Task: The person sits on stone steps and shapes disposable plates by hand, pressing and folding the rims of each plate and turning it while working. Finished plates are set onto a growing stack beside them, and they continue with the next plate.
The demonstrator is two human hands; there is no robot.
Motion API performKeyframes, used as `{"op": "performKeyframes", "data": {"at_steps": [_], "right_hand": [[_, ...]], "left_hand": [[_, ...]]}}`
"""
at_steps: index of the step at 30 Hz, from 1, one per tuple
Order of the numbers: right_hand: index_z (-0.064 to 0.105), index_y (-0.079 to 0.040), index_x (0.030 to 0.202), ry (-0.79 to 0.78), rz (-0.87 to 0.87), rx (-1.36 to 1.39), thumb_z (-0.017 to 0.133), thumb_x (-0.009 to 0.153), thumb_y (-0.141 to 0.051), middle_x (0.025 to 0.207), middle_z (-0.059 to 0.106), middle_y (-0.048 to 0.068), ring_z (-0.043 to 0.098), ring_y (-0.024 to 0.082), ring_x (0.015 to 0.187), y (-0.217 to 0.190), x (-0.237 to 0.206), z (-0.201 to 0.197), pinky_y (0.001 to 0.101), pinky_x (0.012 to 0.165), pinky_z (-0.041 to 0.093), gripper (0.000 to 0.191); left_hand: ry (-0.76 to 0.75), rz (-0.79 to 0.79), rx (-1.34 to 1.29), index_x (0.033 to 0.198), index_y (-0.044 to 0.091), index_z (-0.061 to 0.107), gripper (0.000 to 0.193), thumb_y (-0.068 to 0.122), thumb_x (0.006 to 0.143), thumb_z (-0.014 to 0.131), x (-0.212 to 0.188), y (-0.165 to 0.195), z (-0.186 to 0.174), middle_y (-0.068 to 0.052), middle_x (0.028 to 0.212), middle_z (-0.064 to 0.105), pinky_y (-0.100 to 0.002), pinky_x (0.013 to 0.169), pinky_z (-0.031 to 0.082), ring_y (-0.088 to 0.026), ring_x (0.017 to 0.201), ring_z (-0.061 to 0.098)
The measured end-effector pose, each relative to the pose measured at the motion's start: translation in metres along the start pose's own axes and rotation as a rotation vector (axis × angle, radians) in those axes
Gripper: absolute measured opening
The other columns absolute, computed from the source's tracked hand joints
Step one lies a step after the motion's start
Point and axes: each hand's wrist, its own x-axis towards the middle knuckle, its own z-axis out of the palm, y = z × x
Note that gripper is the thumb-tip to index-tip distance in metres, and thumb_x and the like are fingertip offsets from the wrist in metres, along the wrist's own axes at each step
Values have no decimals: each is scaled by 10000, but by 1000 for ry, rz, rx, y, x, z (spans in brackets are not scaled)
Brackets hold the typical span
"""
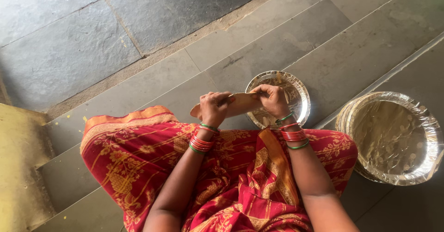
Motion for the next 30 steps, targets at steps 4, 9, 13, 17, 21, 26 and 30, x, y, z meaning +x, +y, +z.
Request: {"op": "performKeyframes", "data": {"at_steps": [4, 9, 13, 17, 21, 26, 30], "right_hand": [[804, -92, 963, 23, -199, -269, 689, 845, 22, 902, 784, 66, 734, 154, 840, 3, -3, 6, 315, 783, 570, 201], [818, -100, 908, 21, -300, -362, 733, 821, -20, 847, 774, 64, 711, 210, 795, -8, -4, 11, 347, 807, 533, 145], [797, -125, 891, 45, -91, -206, 717, 847, -50, 822, 785, 22, 742, 149, 744, -22, -6, 16, 299, 732, 571, 118], [797, -113, 824, 68, -301, -323, 757, 779, -13, 781, 795, 31, 722, 154, 722, -27, -9, 25, 326, 757, 559, 117], [794, -124, 838, 49, -101, -192, 756, 786, -29, 822, 793, 22, 754, 130, 752, -24, -4, 27, 298, 734, 600, 115], [806, -121, 769, 143, -248, -369, 801, 732, -32, 763, 774, 53, 722, 197, 737, -25, -13, 38, 336, 702, 573, 97], [796, -110, 779, 160, -239, -349, 807, 728, -33, 759, 767, 67, 720, 206, 725, -29, -17, 43, 346, 701, 572, 93]], "left_hand": [[1, 158, 76, 1027, 114, 799, 304, 297, 786, 805, -2, 12, -4, -51, 918, 758, -394, 912, 365, -220, 927, 636], [-256, -31, 56, 896, 196, 824, 113, 212, 833, 732, -7, 4, 6, 2, 785, 754, -344, 961, 412, -172, 866, 669], [-173, 67, 36, 903, 190, 812, 127, 213, 798, 743, -9, -10, 14, 2, 826, 762, -349, 939, 413, -181, 868, 671], [-48, 43, 134, 890, 187, 820, 138, 206, 772, 749, -13, -18, 15, -14, 830, 763, -363, 904, 411, -192, 865, 667], [-118, 109, -11, 842, 202, 813, 83, 240, 780, 774, -17, -21, 20, 14, 774, 759, -354, 935, 423, -164, 811, 662], [-55, 98, -3, 805, 216, 814, 100, 172, 748, 745, -19, -27, 21, 30, 772, 764, -359, 901, 417, -157, 801, 672], [-17, 166, 31, 806, 209, 814, 78, 193, 741, 772, -18, -29, 22, 16, 746, 737, -372, 890, 415, -198, 803, 645]]}}
